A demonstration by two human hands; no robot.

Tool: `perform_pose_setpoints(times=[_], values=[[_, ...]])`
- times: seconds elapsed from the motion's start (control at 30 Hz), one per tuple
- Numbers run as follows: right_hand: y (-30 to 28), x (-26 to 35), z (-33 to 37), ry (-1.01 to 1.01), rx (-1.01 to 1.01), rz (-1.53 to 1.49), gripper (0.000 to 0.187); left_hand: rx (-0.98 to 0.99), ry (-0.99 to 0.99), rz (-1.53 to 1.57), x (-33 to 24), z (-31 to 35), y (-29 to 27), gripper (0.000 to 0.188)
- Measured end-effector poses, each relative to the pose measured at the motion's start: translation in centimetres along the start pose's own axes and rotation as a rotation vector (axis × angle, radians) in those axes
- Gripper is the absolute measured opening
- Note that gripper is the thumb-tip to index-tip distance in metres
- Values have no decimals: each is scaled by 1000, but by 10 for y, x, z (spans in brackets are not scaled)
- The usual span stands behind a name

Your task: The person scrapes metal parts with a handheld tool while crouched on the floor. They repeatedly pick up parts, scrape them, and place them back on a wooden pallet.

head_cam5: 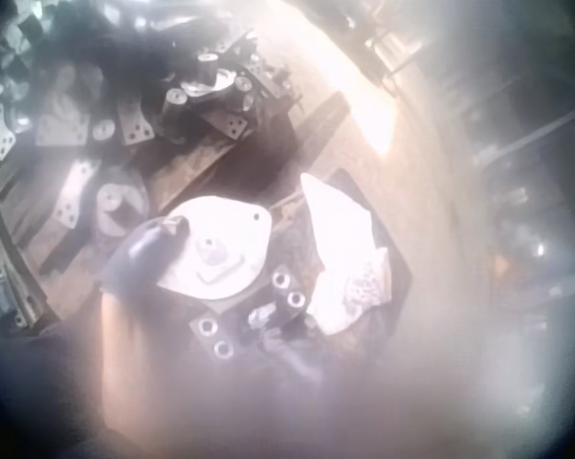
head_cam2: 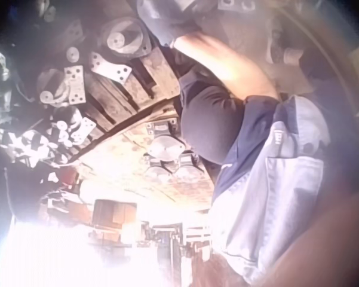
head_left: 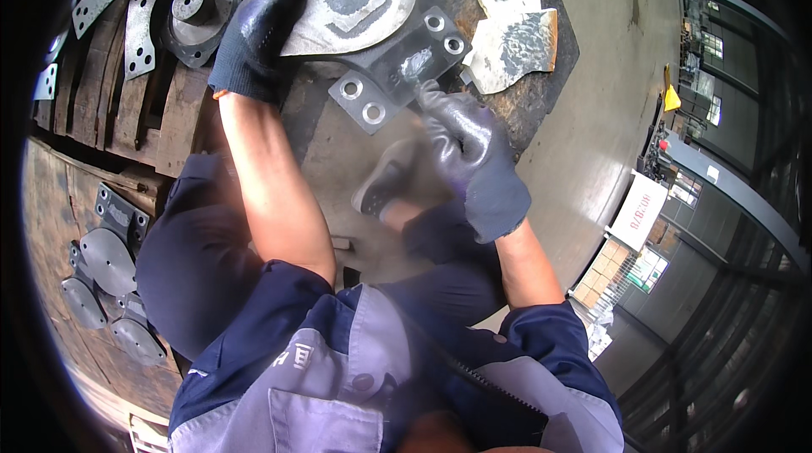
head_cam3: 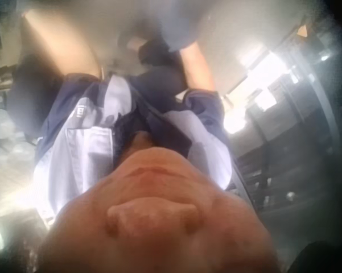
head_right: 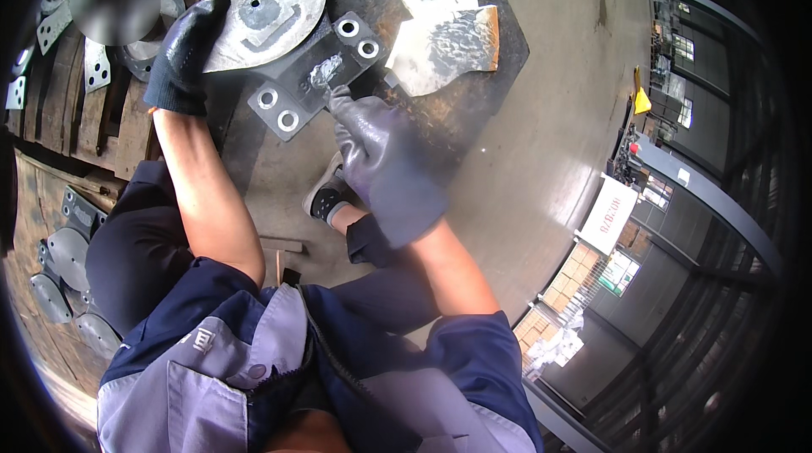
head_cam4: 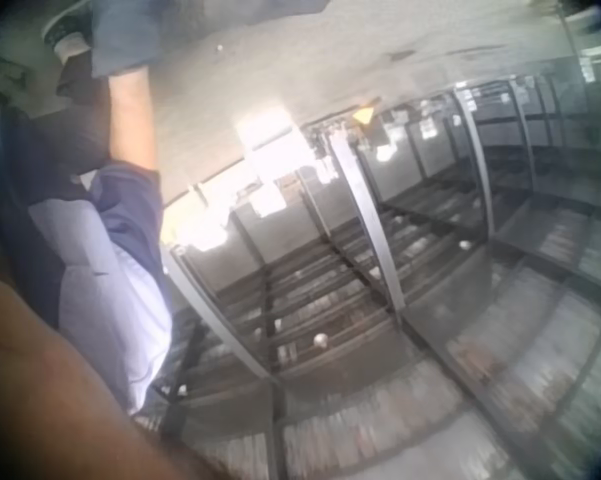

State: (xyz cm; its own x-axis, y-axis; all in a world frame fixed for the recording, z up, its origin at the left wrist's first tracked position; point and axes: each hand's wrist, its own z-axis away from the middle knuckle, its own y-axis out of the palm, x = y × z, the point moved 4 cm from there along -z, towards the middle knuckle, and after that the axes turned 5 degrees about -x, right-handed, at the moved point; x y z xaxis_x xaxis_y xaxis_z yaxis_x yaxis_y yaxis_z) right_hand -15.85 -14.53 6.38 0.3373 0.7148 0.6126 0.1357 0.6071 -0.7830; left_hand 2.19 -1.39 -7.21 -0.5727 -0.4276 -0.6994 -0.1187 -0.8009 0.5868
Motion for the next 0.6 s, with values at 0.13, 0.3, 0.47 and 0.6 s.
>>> perform_pose_setpoints(times=[0.13,0.3,0.47,0.6], values=[[5,1,6,21,70,174,38,37,117,-189,6,-10,-9,23],[12,20,11,-49,81,489,44,-9,123,-200,3,-8,-12,23],[18,18,21,12,101,539,44,-19,14,-222,6,-10,-5,27],[22,15,29,-58,4,335,36,-77,-67,-127,1,-4,-8,28]])
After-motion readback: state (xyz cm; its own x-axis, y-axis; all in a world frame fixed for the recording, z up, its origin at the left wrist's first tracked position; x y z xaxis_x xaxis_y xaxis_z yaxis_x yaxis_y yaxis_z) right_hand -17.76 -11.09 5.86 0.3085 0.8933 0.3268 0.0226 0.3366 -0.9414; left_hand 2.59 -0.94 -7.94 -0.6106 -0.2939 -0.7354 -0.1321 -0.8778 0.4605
